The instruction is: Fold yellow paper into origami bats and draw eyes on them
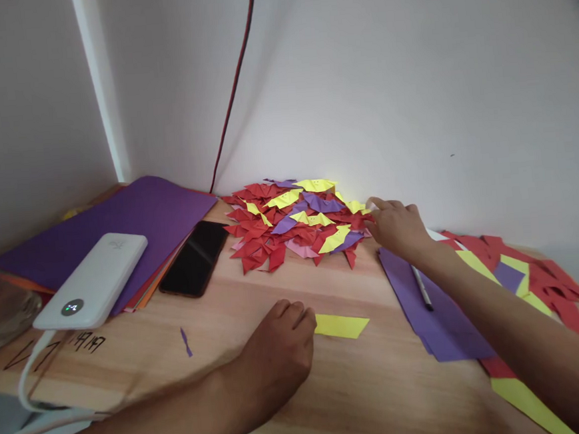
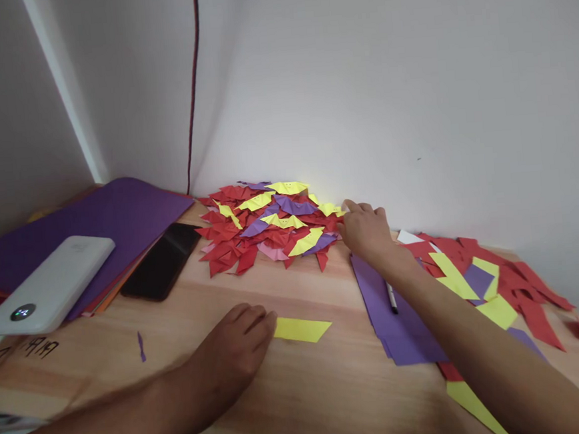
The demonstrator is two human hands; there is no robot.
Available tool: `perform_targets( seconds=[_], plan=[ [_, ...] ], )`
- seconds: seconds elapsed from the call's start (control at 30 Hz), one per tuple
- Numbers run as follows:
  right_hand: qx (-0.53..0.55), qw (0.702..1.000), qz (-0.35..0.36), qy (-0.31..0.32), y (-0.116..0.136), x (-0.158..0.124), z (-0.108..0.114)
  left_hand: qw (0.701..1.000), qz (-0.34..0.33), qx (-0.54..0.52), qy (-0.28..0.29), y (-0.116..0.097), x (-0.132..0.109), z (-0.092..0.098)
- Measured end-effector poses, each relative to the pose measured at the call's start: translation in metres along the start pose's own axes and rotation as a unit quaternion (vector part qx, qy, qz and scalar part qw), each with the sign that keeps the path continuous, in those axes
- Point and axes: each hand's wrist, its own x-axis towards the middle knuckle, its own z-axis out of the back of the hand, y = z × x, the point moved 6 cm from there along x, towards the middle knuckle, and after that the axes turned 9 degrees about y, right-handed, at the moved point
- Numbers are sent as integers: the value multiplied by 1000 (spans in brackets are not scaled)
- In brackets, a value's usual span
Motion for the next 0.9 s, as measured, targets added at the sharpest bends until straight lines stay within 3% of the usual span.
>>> perform_targets(
  seconds=[0.17, 0.27, 0.33, 0.5, 0.6, 0.73, 0.9],
  plan=[
    [21, 1000, 7, -10, -7, -8, 8, 1000, 0, -1, 10, 0, 1, 1],
    [62, 997, 19, -41, 6, -34, 25, 1000, 1, 4, 27, 0, 1, 1],
    [148, 983, 72, -78, 30, -64, 38, 1000, -4, 7, 30, -1, 1, 2],
    [273, 926, 254, -61, 117, -153, 46, 1000, -2, -11, 3, -1, 0, 3],
    [288, 921, 261, -37, 142, -178, 34, 1000, 0, -21, -22, -2, -1, 5],
    [225, 943, 245, -25, 144, -183, 17, 1000, 8, 1, -23, -2, -1, 8],
    [167, 958, 233, -21, 134, -186, 13, 999, 19, 44, -17, -2, -2, 9]
  ],
)
